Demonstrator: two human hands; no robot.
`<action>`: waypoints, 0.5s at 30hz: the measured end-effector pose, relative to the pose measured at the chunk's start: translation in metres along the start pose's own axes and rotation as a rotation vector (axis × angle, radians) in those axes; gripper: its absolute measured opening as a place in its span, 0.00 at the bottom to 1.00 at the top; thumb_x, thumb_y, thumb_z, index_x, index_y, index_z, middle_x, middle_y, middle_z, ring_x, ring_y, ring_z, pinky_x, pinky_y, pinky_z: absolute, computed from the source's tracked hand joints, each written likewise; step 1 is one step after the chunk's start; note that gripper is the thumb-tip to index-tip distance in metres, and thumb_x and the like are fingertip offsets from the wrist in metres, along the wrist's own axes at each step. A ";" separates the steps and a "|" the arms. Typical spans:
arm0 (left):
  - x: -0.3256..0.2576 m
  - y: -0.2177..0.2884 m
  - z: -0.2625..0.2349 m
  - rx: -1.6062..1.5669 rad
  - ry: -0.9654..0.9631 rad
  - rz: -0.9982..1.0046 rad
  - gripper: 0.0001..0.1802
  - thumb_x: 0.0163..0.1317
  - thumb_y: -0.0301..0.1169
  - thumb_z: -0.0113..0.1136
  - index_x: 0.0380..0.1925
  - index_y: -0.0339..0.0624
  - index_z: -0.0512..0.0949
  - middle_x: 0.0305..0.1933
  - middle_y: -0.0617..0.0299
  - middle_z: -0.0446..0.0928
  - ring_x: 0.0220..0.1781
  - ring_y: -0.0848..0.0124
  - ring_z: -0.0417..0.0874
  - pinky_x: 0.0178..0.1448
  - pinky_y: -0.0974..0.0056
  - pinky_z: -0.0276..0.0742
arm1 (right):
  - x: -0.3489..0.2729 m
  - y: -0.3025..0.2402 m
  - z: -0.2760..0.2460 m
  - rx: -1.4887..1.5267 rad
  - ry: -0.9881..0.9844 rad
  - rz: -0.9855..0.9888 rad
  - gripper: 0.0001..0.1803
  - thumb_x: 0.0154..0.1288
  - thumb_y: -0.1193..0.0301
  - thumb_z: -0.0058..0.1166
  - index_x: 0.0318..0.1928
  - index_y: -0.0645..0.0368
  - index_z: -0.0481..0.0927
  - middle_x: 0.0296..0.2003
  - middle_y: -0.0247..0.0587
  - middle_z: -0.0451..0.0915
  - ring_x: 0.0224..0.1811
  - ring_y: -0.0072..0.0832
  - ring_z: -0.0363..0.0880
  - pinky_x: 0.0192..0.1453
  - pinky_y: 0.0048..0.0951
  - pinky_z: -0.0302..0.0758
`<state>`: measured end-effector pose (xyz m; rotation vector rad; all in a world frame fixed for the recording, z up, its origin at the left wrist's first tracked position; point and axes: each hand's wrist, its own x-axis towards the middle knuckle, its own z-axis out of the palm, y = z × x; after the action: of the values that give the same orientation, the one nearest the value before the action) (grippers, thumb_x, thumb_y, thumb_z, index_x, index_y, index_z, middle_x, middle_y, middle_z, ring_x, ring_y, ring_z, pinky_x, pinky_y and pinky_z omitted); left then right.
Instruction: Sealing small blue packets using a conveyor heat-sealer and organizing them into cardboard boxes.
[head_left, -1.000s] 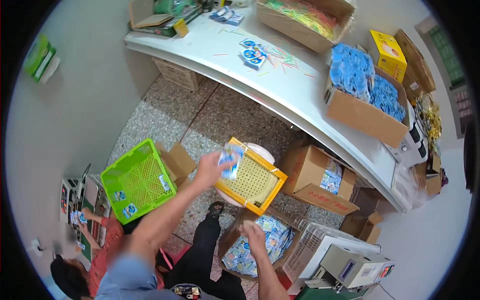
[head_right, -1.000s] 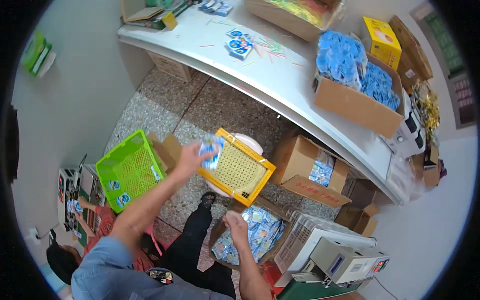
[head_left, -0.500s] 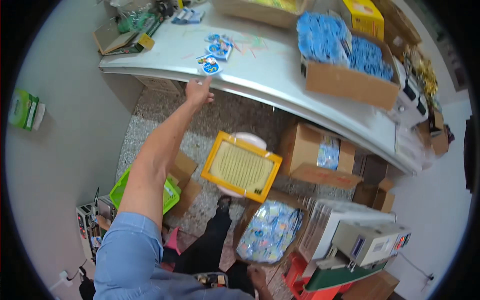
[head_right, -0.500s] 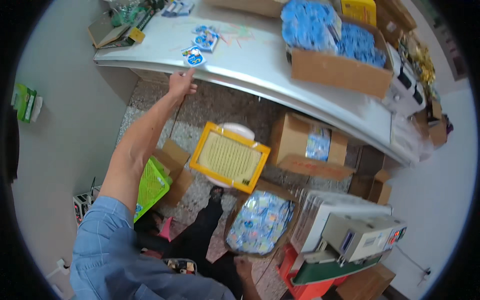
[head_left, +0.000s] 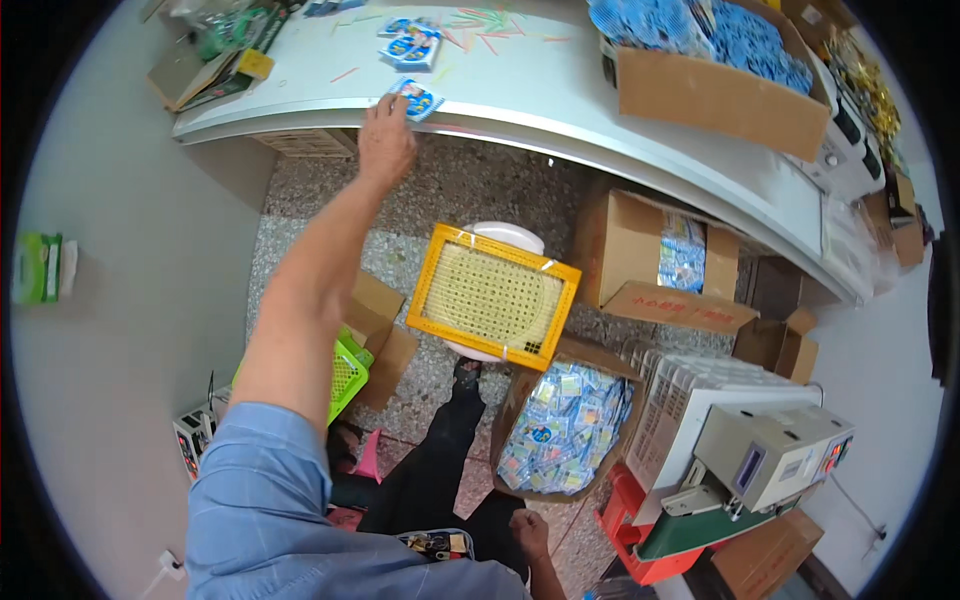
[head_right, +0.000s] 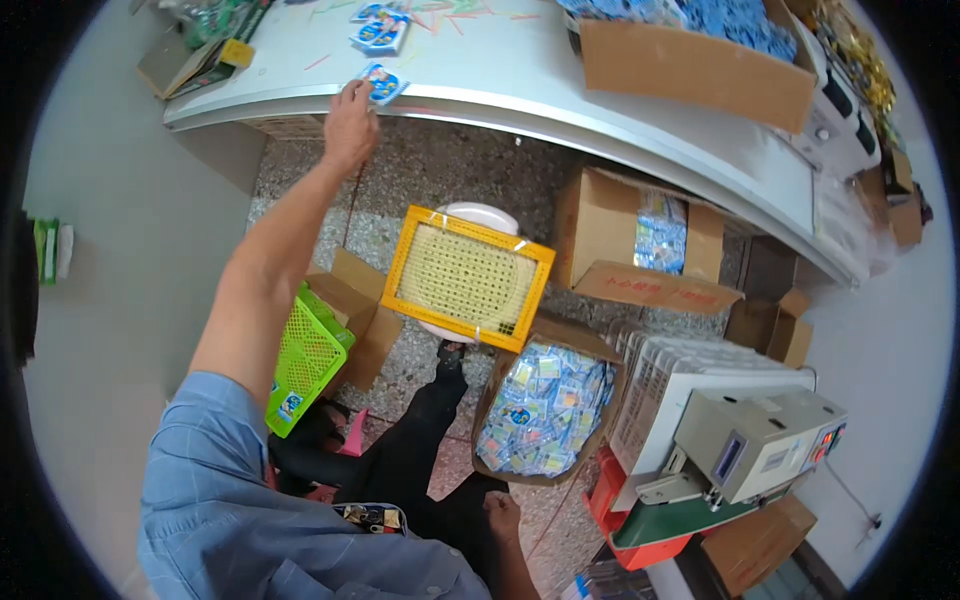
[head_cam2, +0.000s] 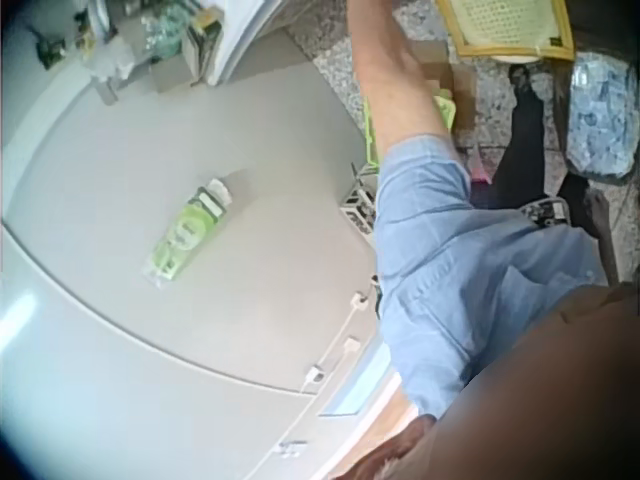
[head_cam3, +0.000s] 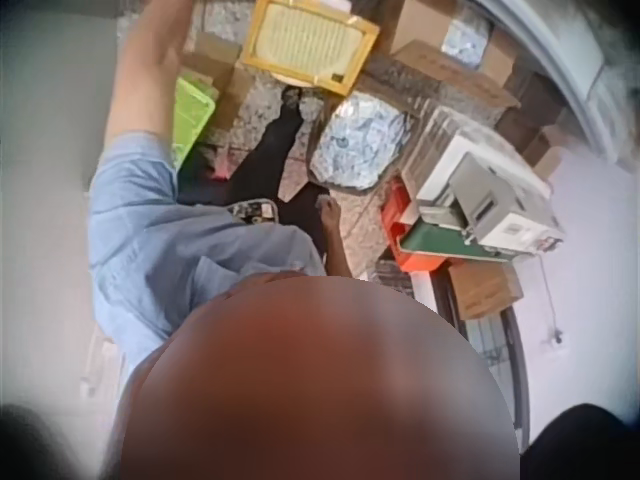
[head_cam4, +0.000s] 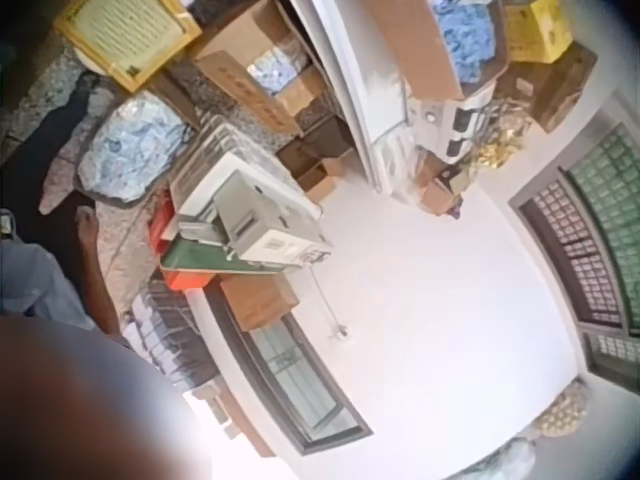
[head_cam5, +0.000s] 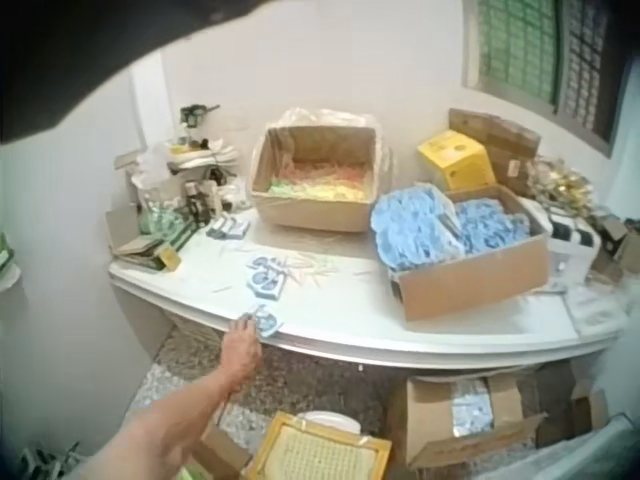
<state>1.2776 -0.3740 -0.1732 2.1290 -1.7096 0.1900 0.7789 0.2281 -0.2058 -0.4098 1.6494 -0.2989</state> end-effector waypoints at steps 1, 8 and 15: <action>0.001 -0.004 0.006 0.121 -0.060 0.183 0.24 0.58 0.24 0.55 0.57 0.41 0.72 0.65 0.49 0.68 0.66 0.52 0.70 0.65 0.48 0.71 | 0.002 -0.002 -0.001 -0.019 -0.033 -0.084 0.09 0.71 0.68 0.54 0.35 0.60 0.80 0.27 0.32 0.78 0.27 0.19 0.74 0.31 0.21 0.70; 0.055 -0.096 0.074 0.109 -0.278 0.419 0.40 0.58 0.24 0.52 0.73 0.35 0.55 0.76 0.43 0.56 0.79 0.50 0.55 0.80 0.54 0.52 | 0.008 -0.078 0.033 -0.108 0.063 -0.159 0.11 0.70 0.69 0.53 0.41 0.65 0.80 0.31 0.40 0.80 0.35 0.27 0.78 0.44 0.30 0.75; 0.088 -0.100 0.082 0.228 -0.479 0.156 0.34 0.58 0.27 0.53 0.67 0.30 0.61 0.66 0.32 0.66 0.71 0.40 0.63 0.74 0.47 0.60 | 0.005 -0.085 0.052 -0.043 0.110 -0.085 0.12 0.72 0.65 0.54 0.45 0.60 0.81 0.31 0.31 0.79 0.34 0.18 0.75 0.40 0.22 0.72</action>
<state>1.3830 -0.4685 -0.2395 2.3399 -2.2186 -0.0981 0.8378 0.1517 -0.1800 -0.5037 1.7515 -0.3555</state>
